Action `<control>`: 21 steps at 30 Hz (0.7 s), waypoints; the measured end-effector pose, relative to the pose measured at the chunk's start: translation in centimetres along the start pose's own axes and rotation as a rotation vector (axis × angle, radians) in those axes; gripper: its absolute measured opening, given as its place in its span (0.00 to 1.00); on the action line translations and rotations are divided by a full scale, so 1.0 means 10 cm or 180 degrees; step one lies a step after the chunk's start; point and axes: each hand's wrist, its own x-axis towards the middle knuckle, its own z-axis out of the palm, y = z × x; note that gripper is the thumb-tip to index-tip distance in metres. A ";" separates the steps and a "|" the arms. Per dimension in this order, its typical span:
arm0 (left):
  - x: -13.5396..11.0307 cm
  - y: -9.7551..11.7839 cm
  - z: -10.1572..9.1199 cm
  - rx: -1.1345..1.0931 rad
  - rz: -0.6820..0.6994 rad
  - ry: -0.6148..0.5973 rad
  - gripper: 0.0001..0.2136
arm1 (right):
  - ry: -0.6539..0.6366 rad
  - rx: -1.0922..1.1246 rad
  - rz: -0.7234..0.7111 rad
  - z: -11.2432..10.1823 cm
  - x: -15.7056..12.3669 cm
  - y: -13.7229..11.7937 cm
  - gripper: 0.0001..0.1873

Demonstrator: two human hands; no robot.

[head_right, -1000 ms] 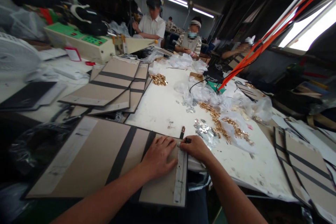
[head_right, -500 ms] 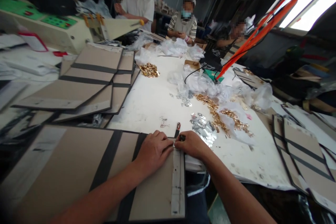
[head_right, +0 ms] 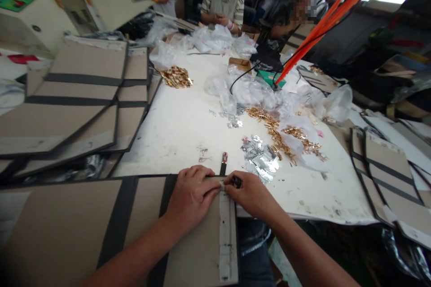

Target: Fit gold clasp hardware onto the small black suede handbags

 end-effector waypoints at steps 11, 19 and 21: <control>0.00 0.03 0.03 0.0122 0.0149 -0.0005 0.04 | 0.0176 0.0019 -0.0026 0.00 -0.04 0.06 0.07; 0.02 0.04 0.05 0.0168 0.0142 -0.0218 0.05 | -0.0057 0.0166 0.0105 -0.06 -0.02 0.09 0.07; 0.02 0.03 0.07 0.0142 0.0137 -0.0224 0.06 | 0.0021 0.0094 0.0083 -0.04 -0.05 0.11 0.07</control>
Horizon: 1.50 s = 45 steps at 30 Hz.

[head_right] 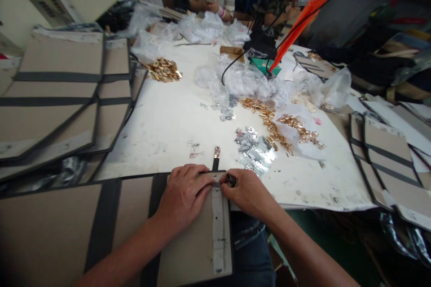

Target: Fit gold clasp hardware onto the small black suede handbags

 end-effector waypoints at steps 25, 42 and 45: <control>0.06 0.00 -0.01 -0.0103 -0.0067 -0.0215 0.06 | 0.0532 -0.0321 0.0026 0.22 -0.12 0.07 0.09; 0.00 0.00 0.00 0.0077 0.0156 -0.0018 0.11 | 0.0558 -0.0053 0.0249 0.17 -0.09 -0.05 0.08; -0.02 -0.01 0.01 0.0155 0.0196 -0.0020 0.12 | 0.0536 -0.0069 0.0258 0.17 -0.08 -0.04 0.08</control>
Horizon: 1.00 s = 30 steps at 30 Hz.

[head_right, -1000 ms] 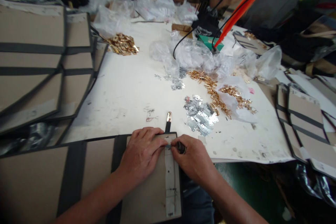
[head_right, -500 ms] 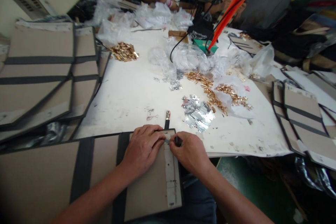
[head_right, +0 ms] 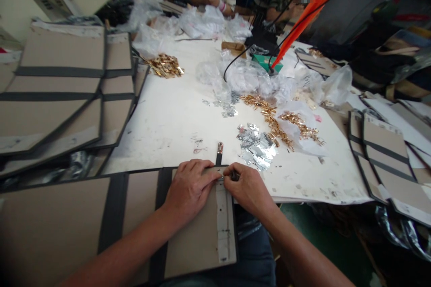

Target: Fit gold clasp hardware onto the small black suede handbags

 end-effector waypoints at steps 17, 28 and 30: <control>0.04 -0.02 -0.01 -0.0336 -0.0251 0.0007 0.07 | 0.1789 0.3759 -0.1318 -0.21 0.01 -0.36 0.16; 0.05 -0.06 -0.02 -0.0522 -0.0399 0.0121 0.12 | 0.0937 0.2888 -0.1453 0.25 0.10 -0.29 0.21; 0.05 -0.10 -0.09 -0.0371 -0.0374 0.0088 0.13 | 0.0815 0.2517 -0.1438 0.26 0.07 -0.30 0.22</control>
